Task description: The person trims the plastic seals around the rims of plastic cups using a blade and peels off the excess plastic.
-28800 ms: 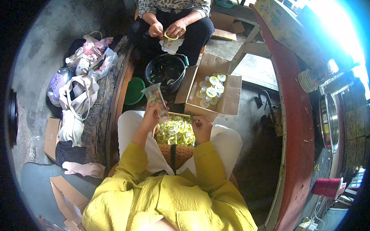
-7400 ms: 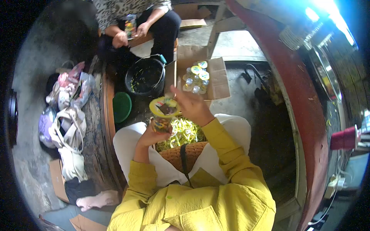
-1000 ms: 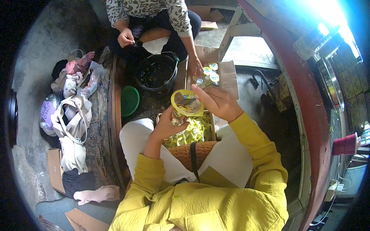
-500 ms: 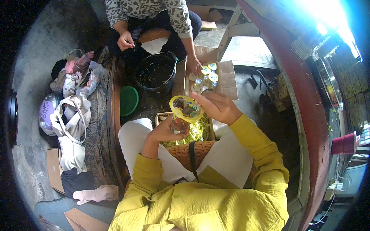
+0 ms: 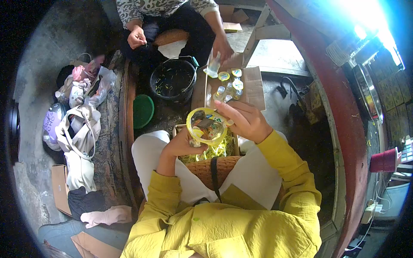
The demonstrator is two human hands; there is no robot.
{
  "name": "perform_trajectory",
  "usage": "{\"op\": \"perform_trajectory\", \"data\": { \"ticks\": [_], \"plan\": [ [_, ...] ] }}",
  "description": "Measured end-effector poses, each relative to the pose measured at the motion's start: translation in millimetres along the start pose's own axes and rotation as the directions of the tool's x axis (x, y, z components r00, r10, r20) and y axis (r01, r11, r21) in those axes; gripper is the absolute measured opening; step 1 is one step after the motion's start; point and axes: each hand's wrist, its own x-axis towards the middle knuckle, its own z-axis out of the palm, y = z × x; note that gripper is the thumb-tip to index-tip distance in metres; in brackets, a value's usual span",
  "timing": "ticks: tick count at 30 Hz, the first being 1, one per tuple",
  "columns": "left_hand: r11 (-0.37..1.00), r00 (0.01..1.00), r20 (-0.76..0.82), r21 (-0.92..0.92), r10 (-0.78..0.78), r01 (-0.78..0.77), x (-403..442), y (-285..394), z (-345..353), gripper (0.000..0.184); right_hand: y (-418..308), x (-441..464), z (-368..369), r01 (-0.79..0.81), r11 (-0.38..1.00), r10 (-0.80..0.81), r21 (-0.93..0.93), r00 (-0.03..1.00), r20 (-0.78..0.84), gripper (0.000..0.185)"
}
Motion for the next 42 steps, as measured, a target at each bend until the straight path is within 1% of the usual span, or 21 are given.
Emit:
{"op": "perform_trajectory", "data": {
  "ticks": [2,4,5,7,8,10,11,16,19,23,29,32,34,37,40,41,42],
  "plan": [
    [1.0,1.0,0.01,-0.01,-0.024,0.024,-0.5,8.8,-0.9,0.054,-3.3,3.9,0.1,-0.002,1.0,0.001,-0.015,1.0,-0.01,0.057],
    [0.999,0.999,0.013,-0.035,-0.035,0.036,-1.1,11.7,-1.1,0.057,-3.4,3.8,-2.1,0.057,0.996,-0.055,-0.065,0.998,0.043,0.055],
    [0.999,0.999,0.02,-0.01,-0.033,0.033,-1.4,11.8,-2.2,0.058,-3.3,3.9,-2.7,0.088,0.992,-0.082,-0.089,0.994,0.069,0.054],
    [0.999,0.999,0.033,0.041,-0.03,0.029,-2.3,11.7,-4.5,0.059,-3.6,4.5,-2.8,0.098,0.991,-0.095,-0.09,0.995,0.043,0.052],
    [1.0,1.0,0.022,0.026,-0.004,0.003,-2.1,11.6,-5.1,0.06,-3.5,4.7,-2.6,0.104,0.99,-0.102,-0.091,0.994,0.029,0.051],
    [0.999,0.999,-0.003,-0.004,0.049,-0.049,-1.6,11.2,-6.0,0.06,0.8,-0.3,-1.0,0.095,0.987,-0.097,-0.134,0.995,-0.011,0.051],
    [0.999,0.999,0.005,0.011,0.038,-0.038,-1.7,9.3,-6.2,0.06,2.2,-2.4,-0.4,0.088,0.984,-0.094,-0.156,0.995,-0.03,0.051],
    [0.999,0.999,0.039,0.049,-0.012,0.01,-1.6,12.0,-3.9,0.058,0.5,-4.1,0.0,0.07,0.985,-0.071,-0.156,0.997,-0.004,0.052],
    [0.996,1.0,0.018,0.085,0.011,-0.012,-0.9,7.5,-3.3,0.056,0.6,-5.1,0.4,0.067,0.985,-0.066,-0.157,0.998,0.006,0.052],
    [0.999,1.0,0.011,0.04,-0.013,0.013,-1.0,5.2,-0.7,0.054,2.6,-7.5,3.6,0.086,0.979,-0.088,-0.183,0.996,-0.004,0.053],
    [0.997,0.998,0.013,0.054,-0.057,0.056,-3.1,0.8,-2.3,0.053,1.0,-2.6,6.8,0.095,0.981,-0.104,-0.17,0.994,-0.045,0.052],
    [0.996,0.997,0.034,0.07,-0.065,0.063,-3.7,9.8,-2.1,0.052,1.1,-2.2,6.8,0.091,0.982,-0.096,-0.164,0.995,-0.026,0.053],
    [0.994,0.998,0.041,0.099,-0.041,0.036,-3.7,10.9,-2.4,0.052,-0.6,-2.7,6.3,0.067,0.987,-0.07,-0.143,0.997,-0.011,0.053],
    [0.993,0.996,0.025,0.087,-0.086,0.083,-4.5,5.3,-2.5,0.051,-0.8,-3.4,6.5,0.046,0.992,-0.048,-0.12,0.999,-0.012,0.055],
    [0.993,0.992,0.044,0.005,-0.118,0.118,-4.8,3.2,-2.3,0.051,-0.8,-4.6,8.7,0.033,0.992,-0.037,-0.119,0.999,-0.03,0.058],
    [0.992,0.992,0.044,0.037,-0.119,0.117,-4.9,0.9,-2.9,0.05,-1.1,-5.0,9.3,0.028,0.992,-0.033,-0.122,0.999,-0.036,0.059],
    [0.991,0.992,0.043,0.068,-0.119,0.116,-4.8,-1.0,-3.3,0.05,-2.3,-5.9,9.8,-0.022,0.997,0.018,-0.069,0.999,-0.046,0.06]
  ]
}}
